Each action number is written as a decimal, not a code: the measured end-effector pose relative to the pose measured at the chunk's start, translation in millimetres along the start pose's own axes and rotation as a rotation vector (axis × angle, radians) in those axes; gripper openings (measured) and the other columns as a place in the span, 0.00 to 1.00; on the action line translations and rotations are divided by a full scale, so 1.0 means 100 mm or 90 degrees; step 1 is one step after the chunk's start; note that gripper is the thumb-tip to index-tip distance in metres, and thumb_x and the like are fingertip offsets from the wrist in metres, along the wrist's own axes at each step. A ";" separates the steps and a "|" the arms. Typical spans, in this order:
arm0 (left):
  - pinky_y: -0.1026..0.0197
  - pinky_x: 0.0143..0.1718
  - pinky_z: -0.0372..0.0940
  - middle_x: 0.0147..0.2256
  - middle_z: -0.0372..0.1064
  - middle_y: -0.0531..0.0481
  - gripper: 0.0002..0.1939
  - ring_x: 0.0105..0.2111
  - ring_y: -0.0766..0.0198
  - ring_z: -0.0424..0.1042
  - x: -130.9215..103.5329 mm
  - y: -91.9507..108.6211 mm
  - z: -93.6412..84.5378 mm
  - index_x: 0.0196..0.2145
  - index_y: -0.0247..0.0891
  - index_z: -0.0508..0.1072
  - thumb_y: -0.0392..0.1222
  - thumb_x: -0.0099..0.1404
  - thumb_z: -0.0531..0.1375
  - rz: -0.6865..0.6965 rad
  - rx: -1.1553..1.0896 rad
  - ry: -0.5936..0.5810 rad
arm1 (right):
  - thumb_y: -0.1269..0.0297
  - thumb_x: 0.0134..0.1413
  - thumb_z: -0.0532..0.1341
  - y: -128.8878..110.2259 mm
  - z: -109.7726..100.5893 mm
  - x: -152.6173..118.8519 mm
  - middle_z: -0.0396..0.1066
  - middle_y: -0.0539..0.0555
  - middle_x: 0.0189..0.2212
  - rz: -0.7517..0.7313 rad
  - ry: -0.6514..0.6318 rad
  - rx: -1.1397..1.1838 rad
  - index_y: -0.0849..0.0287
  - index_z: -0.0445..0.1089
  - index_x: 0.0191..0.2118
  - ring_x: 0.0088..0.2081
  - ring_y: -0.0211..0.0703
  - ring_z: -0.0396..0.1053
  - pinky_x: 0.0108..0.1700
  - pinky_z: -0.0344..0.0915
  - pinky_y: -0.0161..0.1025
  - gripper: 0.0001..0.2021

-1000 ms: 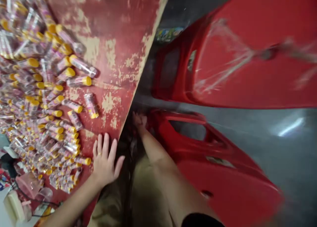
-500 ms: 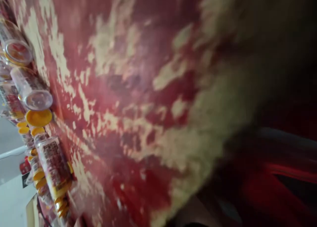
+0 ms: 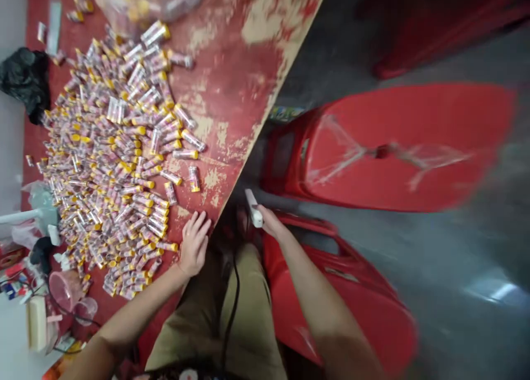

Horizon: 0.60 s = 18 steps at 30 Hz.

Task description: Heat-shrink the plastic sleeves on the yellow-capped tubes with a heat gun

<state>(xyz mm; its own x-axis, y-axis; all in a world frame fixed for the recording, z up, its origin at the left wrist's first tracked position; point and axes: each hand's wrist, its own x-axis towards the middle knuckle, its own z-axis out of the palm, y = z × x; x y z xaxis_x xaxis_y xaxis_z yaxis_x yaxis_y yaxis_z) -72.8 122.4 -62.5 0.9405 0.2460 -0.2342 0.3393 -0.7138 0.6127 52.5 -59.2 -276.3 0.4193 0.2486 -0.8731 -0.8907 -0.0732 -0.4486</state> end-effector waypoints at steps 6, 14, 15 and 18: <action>0.48 0.63 0.64 0.59 0.70 0.36 0.31 0.59 0.52 0.71 0.18 1.09 -0.34 0.61 0.39 0.69 0.56 0.66 0.65 -0.352 -0.675 -0.076 | 0.44 0.54 0.65 -0.64 -0.02 -2.18 0.74 0.58 0.48 -0.152 0.056 -0.042 0.61 0.71 0.57 0.49 0.50 0.73 0.50 0.72 0.45 0.31; 0.63 0.27 0.73 0.28 0.77 0.46 0.22 0.23 0.65 0.75 -0.33 1.74 -0.96 0.46 0.28 0.74 0.51 0.65 0.67 -0.541 -1.004 -0.280 | 0.42 0.67 0.54 -0.69 0.41 -3.29 0.70 0.65 0.54 -0.064 0.012 0.038 0.63 0.70 0.57 0.64 0.59 0.62 0.59 0.67 0.53 0.29; 0.64 0.26 0.72 0.27 0.77 0.46 0.21 0.22 0.65 0.75 -0.40 1.72 -1.06 0.44 0.27 0.75 0.50 0.65 0.67 -0.549 -0.986 -0.268 | 0.45 0.66 0.57 -0.68 0.53 -3.25 0.73 0.64 0.50 -0.047 -0.034 0.050 0.64 0.71 0.55 0.60 0.59 0.67 0.55 0.70 0.53 0.26; 0.66 0.25 0.70 0.27 0.77 0.44 0.21 0.23 0.64 0.75 -0.65 1.64 -1.35 0.41 0.26 0.76 0.51 0.65 0.67 -0.539 -0.935 -0.209 | 0.53 0.66 0.62 -0.63 0.93 -3.16 0.73 0.60 0.48 0.005 -0.168 0.109 0.63 0.72 0.53 0.51 0.51 0.73 0.50 0.73 0.50 0.19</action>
<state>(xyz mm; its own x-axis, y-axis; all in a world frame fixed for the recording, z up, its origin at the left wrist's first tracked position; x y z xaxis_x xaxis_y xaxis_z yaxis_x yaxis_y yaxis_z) -75.9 78.1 154.6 0.5280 -0.0594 -0.8472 0.6049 0.7265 0.3260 -40.4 -42.9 45.6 0.3720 0.4929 -0.7865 -0.9198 0.0821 -0.3836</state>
